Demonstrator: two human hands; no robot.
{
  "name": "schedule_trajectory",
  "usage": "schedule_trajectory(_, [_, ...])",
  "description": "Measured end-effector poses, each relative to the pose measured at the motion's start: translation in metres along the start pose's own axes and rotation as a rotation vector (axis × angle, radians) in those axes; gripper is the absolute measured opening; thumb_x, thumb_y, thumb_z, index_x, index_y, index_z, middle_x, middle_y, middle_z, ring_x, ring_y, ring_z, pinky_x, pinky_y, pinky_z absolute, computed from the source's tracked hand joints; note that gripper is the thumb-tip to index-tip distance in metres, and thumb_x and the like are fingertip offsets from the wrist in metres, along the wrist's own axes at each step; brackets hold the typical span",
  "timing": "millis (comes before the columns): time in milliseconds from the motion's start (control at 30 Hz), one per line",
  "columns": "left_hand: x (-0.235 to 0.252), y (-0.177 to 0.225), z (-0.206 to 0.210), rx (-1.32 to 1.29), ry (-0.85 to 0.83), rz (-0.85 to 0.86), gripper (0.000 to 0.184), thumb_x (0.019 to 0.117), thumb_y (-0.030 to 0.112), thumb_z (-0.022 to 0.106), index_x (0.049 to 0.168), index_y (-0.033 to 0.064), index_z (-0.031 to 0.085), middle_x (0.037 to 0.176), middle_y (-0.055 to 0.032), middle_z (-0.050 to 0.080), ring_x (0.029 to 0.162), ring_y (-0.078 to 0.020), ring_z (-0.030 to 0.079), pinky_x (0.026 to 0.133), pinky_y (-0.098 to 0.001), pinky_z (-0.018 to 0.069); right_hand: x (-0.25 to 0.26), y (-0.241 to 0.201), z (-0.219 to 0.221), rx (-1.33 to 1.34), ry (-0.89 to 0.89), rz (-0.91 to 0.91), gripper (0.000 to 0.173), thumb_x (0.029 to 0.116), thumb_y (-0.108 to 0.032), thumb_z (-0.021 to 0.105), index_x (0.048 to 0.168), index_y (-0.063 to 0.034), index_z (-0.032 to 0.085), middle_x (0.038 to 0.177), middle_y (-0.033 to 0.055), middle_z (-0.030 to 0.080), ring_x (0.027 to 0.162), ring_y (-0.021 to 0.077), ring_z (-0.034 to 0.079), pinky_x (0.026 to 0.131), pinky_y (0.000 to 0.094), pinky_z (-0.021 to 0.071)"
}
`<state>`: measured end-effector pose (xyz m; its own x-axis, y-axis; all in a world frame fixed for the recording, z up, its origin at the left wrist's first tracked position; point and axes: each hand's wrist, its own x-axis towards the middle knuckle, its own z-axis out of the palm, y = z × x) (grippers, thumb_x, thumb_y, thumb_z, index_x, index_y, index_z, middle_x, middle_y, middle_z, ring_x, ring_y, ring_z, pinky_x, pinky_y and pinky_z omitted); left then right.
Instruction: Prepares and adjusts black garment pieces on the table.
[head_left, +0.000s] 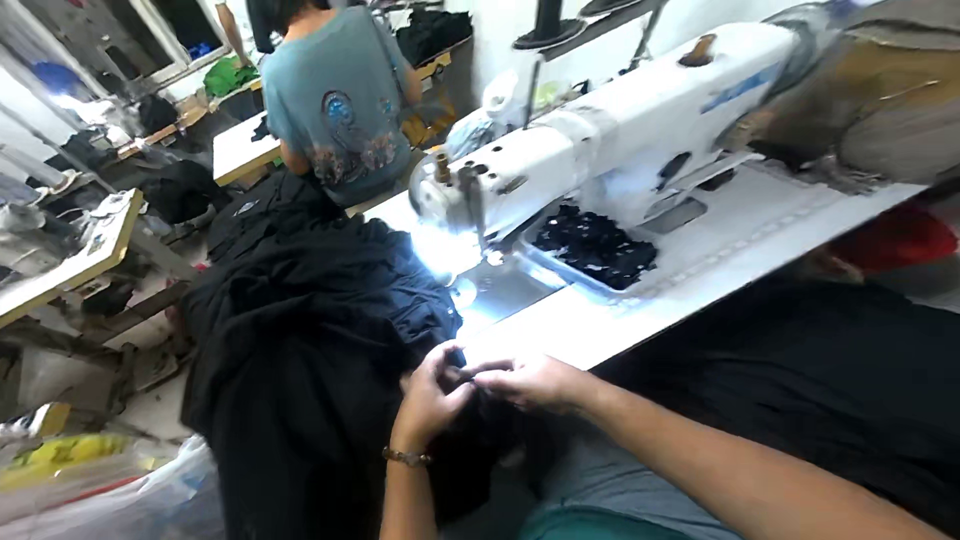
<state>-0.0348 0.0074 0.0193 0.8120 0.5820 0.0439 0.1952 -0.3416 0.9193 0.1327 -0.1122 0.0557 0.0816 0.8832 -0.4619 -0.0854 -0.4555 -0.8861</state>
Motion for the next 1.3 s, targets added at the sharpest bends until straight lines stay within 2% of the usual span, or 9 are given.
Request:
schedule_trajectory(200, [0.004, -0.019, 0.005, 0.181, 0.124, 0.140, 0.056, 0.0905, 0.027, 0.070, 0.141, 0.0065, 0.057, 0.114, -0.0052, 0.072, 0.097, -0.0124, 0.070, 0.086, -0.0326, 0.0597, 0.006, -0.010, -0.021, -0.529, 0.382, -0.393, 0.024, 0.1025, -0.020, 0.060, 0.116, -0.0037, 0.072, 0.102, 0.0123, 0.072, 0.094, 0.0212, 0.069, 0.087, 0.0418, 0.0568])
schedule_trajectory(400, [0.005, -0.013, 0.027, 0.681, 0.358, 0.096, 0.057, 0.0955, 0.048, 0.054, 0.134, 0.0096, 0.067, 0.127, -0.0176, 0.068, 0.120, -0.0418, 0.062, 0.094, -0.0810, 0.0322, 0.034, 0.013, -0.042, -0.987, 0.367, -0.434, 0.057, 0.0940, -0.014, 0.067, 0.148, -0.0047, 0.052, 0.145, 0.0185, 0.054, 0.135, 0.0367, 0.048, 0.110, 0.0525, 0.0406])
schedule_trajectory(600, [-0.008, 0.031, 0.061, 0.704, 0.623, 0.473, 0.031, 0.0954, 0.022, 0.064, 0.109, -0.0051, 0.071, 0.108, -0.0223, 0.072, 0.107, -0.0310, 0.067, 0.100, -0.0435, 0.0500, -0.089, 0.043, -0.121, -0.917, 0.440, -0.650, 0.045, 0.0938, -0.017, 0.073, 0.137, -0.0092, 0.064, 0.136, 0.0123, 0.064, 0.128, 0.0282, 0.059, 0.106, 0.0483, 0.0492])
schedule_trajectory(667, [-0.008, 0.054, 0.095, 0.591, 0.518, 0.584, 0.026, 0.0920, 0.020, 0.068, 0.104, -0.0021, 0.072, 0.101, -0.0180, 0.070, 0.100, -0.0220, 0.067, 0.093, -0.0304, 0.0539, -0.160, 0.065, -0.166, -0.851, 0.526, -0.529, 0.044, 0.0960, -0.021, 0.070, 0.138, -0.0084, 0.064, 0.133, 0.0119, 0.067, 0.122, 0.0262, 0.064, 0.106, 0.0461, 0.0511])
schedule_trajectory(767, [0.009, 0.069, 0.165, 0.478, 0.058, 0.667, 0.043, 0.0884, 0.031, 0.076, 0.124, 0.0089, 0.071, 0.121, -0.0152, 0.070, 0.114, -0.0267, 0.067, 0.092, -0.0434, 0.0590, -0.271, 0.117, -0.207, -0.805, 0.743, -0.175, 0.058, 0.0915, -0.031, 0.076, 0.142, -0.0090, 0.059, 0.128, 0.0151, 0.067, 0.110, 0.0335, 0.067, 0.096, 0.0555, 0.0549])
schedule_trajectory(867, [0.045, 0.067, 0.240, 0.565, -0.333, 0.728, 0.097, 0.0679, 0.047, 0.092, 0.151, 0.0201, 0.050, 0.158, -0.0175, 0.044, 0.148, -0.0386, 0.039, 0.117, -0.0630, 0.0361, -0.363, 0.196, -0.197, -0.836, 0.928, 0.142, 0.102, 0.0705, -0.060, 0.084, 0.152, -0.0118, 0.048, 0.136, 0.0207, 0.062, 0.123, 0.0454, 0.059, 0.099, 0.0695, 0.0472])
schedule_trajectory(1033, [0.081, 0.052, 0.316, 0.770, -0.627, 0.602, 0.140, 0.0471, 0.047, 0.100, 0.164, 0.0300, 0.025, 0.172, -0.0123, 0.016, 0.157, -0.0409, 0.014, 0.120, -0.0743, 0.0105, -0.400, 0.332, -0.121, -1.027, 1.152, 0.301, 0.148, 0.0432, -0.090, 0.074, 0.162, -0.0120, 0.030, 0.166, 0.0206, 0.029, 0.151, 0.0530, 0.024, 0.103, 0.0868, 0.0227])
schedule_trajectory(1167, [0.084, 0.059, 0.316, 0.738, -0.687, 0.426, 0.131, 0.0613, 0.038, 0.099, 0.165, 0.0290, 0.020, 0.157, -0.0144, 0.044, 0.145, -0.0384, 0.041, 0.118, -0.0693, 0.0278, -0.382, 0.353, -0.117, -1.056, 1.192, 0.305, 0.141, 0.0463, -0.081, 0.080, 0.156, -0.0022, 0.040, 0.164, 0.0195, 0.034, 0.151, 0.0500, 0.027, 0.105, 0.0866, 0.0192])
schedule_trajectory(1300, [0.094, 0.064, 0.292, 0.656, -0.689, 0.402, 0.122, 0.0600, 0.049, 0.096, 0.161, 0.0283, 0.032, 0.153, -0.0120, 0.049, 0.141, -0.0359, 0.045, 0.111, -0.0618, 0.0426, -0.392, 0.239, -0.157, -0.798, 0.696, 0.633, 0.113, 0.0622, -0.064, 0.090, 0.148, -0.0027, 0.051, 0.157, 0.0216, 0.044, 0.146, 0.0450, 0.038, 0.114, 0.0712, 0.0289])
